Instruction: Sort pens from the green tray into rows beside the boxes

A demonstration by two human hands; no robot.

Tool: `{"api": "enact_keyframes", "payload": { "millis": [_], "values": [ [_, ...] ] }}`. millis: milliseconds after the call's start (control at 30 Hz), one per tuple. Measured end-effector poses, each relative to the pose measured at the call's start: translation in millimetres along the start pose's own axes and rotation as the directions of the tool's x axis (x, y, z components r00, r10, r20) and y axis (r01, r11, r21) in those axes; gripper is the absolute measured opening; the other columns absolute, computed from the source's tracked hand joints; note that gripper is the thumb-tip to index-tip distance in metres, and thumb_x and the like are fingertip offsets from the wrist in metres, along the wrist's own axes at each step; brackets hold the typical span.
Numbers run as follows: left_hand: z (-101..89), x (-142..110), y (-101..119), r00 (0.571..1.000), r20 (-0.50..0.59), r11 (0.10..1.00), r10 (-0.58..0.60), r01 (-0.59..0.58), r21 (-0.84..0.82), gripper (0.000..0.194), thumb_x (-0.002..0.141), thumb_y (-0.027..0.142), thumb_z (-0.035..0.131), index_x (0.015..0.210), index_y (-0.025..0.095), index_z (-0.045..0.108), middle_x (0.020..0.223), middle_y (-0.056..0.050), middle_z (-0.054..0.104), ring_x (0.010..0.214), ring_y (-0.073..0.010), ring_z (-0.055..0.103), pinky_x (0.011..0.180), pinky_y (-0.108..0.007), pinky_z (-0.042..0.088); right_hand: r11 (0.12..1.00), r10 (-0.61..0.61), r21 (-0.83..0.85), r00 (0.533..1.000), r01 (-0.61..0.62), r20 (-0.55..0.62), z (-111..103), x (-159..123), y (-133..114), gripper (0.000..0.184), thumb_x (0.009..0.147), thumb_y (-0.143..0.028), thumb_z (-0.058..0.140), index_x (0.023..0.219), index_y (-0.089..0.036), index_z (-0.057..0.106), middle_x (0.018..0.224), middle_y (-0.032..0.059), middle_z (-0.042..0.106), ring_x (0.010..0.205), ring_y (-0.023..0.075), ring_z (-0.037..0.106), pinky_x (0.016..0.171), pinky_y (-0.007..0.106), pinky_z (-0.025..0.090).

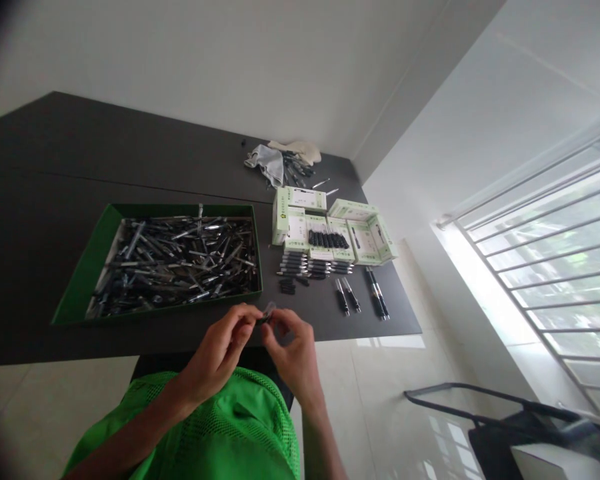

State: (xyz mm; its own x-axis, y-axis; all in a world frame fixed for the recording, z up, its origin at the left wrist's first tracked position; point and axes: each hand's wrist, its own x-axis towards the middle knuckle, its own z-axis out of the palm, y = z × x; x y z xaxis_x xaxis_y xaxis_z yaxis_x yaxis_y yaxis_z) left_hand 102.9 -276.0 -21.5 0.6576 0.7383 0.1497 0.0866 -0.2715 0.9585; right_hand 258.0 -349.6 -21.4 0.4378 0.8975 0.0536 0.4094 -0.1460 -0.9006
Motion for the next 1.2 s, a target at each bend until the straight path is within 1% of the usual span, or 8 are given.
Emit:
{"api": "enact_keyframes", "payload": {
  "millis": [167,267,400,533,667,800,1033,1200],
  "values": [
    [0.6,-10,-6,0.995,-0.103,1.0,-0.013,0.014,0.017,0.025,0.109,0.042,0.05,0.118,0.021,0.06,0.089,-0.001,0.062,0.078,-0.0148,0.065,0.073,-0.024,0.053,0.999,-0.04,0.026,0.993,0.037,0.109,18,-13,-11,0.014,0.09,-0.025,0.065,0.079,-0.018,0.071,0.068,-0.0029,0.058,0.066,0.0125,0.05,0.063,0.025,0.04],
    [-0.7,-12,-10,0.997,-0.054,0.997,-0.05,0.053,0.055,0.028,0.108,0.041,0.052,0.126,0.021,0.062,0.097,-0.004,0.065,0.086,-0.0173,0.069,0.081,-0.027,0.056,0.995,-0.085,-0.035,0.992,0.089,0.095,19,-15,-10,0.011,0.09,-0.023,0.067,0.08,-0.019,0.07,0.068,-0.003,0.058,0.067,0.0134,0.051,0.063,0.026,0.04],
    [-5.7,-14,-7,0.997,-0.065,0.999,-0.045,0.047,0.019,0.028,0.111,0.04,0.047,0.106,0.021,0.067,0.098,-0.006,0.065,0.088,-0.0176,0.066,0.079,-0.026,0.054,0.975,-0.171,-0.139,0.985,0.171,0.012,10,-8,4,0.01,0.097,-0.025,0.065,0.089,-0.022,0.07,0.081,0.0006,0.066,0.076,0.0174,0.057,0.07,0.03,0.047],
    [-13.2,-15,0,0.971,-0.209,0.99,-0.114,0.094,-0.103,0.035,0.11,0.049,0.047,0.097,0.02,0.063,0.088,-0.002,0.059,0.07,-0.0135,0.049,0.064,-0.024,0.045,0.921,-0.2,-0.378,0.948,0.095,-0.249,-7,16,32,0.013,0.101,-0.025,0.06,0.103,-0.024,0.073,0.101,0.0069,0.069,0.098,0.0251,0.061,0.088,0.04,0.051],
    [-20.7,-11,4,0.939,-0.225,0.924,-0.261,0.175,-0.34,0.043,0.106,0.06,0.051,0.099,0.019,0.063,0.079,0.002,0.048,0.064,-0.0115,0.038,0.057,-0.022,0.037,0.876,-0.189,-0.474,0.968,0.09,-0.164,-17,35,58,0.024,0.101,-0.028,0.06,0.12,-0.024,0.076,0.113,0.0103,0.068,0.108,0.0286,0.063,0.096,0.045,0.052],
    [-27.0,-6,9,0.93,-0.226,0.884,-0.291,0.171,-0.435,0.047,0.103,0.065,0.055,0.097,0.019,0.063,0.075,0.003,0.042,0.064,-0.0109,0.037,0.054,-0.02,0.034,0.869,-0.17,-0.488,0.977,0.086,-0.132,-17,42,68,0.021,0.101,-0.03,0.061,0.109,-0.021,0.078,0.111,0.0112,0.067,0.106,0.0291,0.066,0.094,0.045,0.054],
    [-32.8,-6,5,0.941,-0.241,0.921,-0.239,0.141,-0.362,0.04,0.108,0.057,0.051,0.098,0.02,0.06,0.075,0.003,0.041,0.064,-0.0111,0.037,0.056,-0.023,0.033,0.877,-0.199,-0.465,0.972,0.122,-0.121,-19,40,72,0.017,0.101,-0.031,0.062,0.102,-0.021,0.076,0.107,0.0093,0.07,0.102,0.0255,0.067,0.094,0.041,0.054],
    [-39.4,-3,5,0.964,-0.255,0.993,-0.07,0.044,-0.106,0.03,0.111,0.045,0.049,0.099,0.02,0.063,0.089,-0.001,0.054,0.072,-0.0126,0.047,0.064,-0.025,0.04,0.936,-0.213,-0.323,0.958,0.144,-0.19,-22,32,58,0.012,0.099,-0.028,0.067,0.099,-0.02,0.076,0.095,0.0046,0.074,0.072,0.0165,0.062,0.073,0.032,0.053]
  ]
}}
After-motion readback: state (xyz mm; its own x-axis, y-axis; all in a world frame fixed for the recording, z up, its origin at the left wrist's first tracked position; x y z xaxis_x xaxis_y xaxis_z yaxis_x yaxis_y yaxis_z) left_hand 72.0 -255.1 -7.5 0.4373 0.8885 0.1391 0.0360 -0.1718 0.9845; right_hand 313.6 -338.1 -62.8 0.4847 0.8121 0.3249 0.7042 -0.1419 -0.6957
